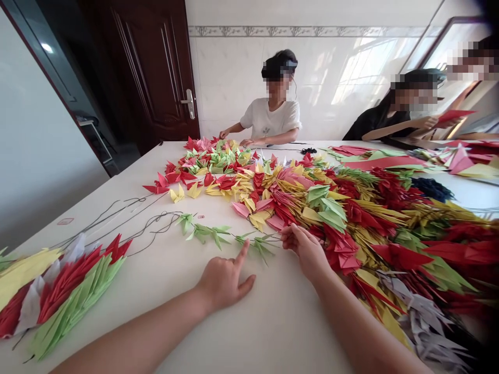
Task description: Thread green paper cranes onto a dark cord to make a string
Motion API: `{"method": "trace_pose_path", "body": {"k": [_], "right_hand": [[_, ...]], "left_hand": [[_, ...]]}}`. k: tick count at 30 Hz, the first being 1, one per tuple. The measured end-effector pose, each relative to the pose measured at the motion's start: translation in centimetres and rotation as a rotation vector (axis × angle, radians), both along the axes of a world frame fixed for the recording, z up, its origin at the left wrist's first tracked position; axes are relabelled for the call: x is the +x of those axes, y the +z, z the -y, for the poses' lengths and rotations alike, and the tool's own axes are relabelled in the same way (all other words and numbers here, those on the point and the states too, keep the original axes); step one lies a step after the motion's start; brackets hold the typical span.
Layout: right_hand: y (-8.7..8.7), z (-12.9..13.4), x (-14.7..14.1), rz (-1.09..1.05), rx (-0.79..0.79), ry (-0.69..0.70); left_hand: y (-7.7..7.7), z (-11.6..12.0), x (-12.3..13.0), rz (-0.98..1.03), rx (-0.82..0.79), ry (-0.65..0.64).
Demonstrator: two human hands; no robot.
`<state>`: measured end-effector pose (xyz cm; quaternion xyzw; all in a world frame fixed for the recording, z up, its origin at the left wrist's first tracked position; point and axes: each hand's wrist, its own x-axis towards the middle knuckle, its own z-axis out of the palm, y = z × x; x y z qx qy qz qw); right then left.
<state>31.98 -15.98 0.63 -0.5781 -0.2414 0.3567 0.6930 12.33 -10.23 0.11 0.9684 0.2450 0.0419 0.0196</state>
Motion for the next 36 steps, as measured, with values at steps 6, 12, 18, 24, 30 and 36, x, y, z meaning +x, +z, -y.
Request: {"method": "trace_pose_path", "body": {"k": [6, 12, 18, 24, 30, 36], "right_hand": [[0.2, 0.1, -0.2, -0.008, 0.043, 0.003], [0.0, 0.3, 0.4, -0.007, 0.038, -0.03], [0.0, 0.4, 0.9, -0.018, 0.031, -0.023], [-0.2, -0.1, 0.2, -0.004, 0.006, 0.033], [-0.5, -0.4, 0.1, 0.022, -0.039, 0.023], [-1.0, -0.6, 0.8, -0.009, -0.048, -0.011]], "left_hand": [[-0.1, 0.5, 3.2, 0.062, 0.015, 0.014], [-0.5, 2.5, 6.0, 0.056, 0.018, 0.045], [1.0, -3.7, -2.4, 0.495, -0.04, 0.027], [-0.2, -15.0, -9.6, 0.708, -0.029, 0.683], [-1.5, -16.9, -7.8, 0.586, 0.203, 0.35], [-0.5, -15.9, -7.7, 0.483, 0.295, 0.382]]}}
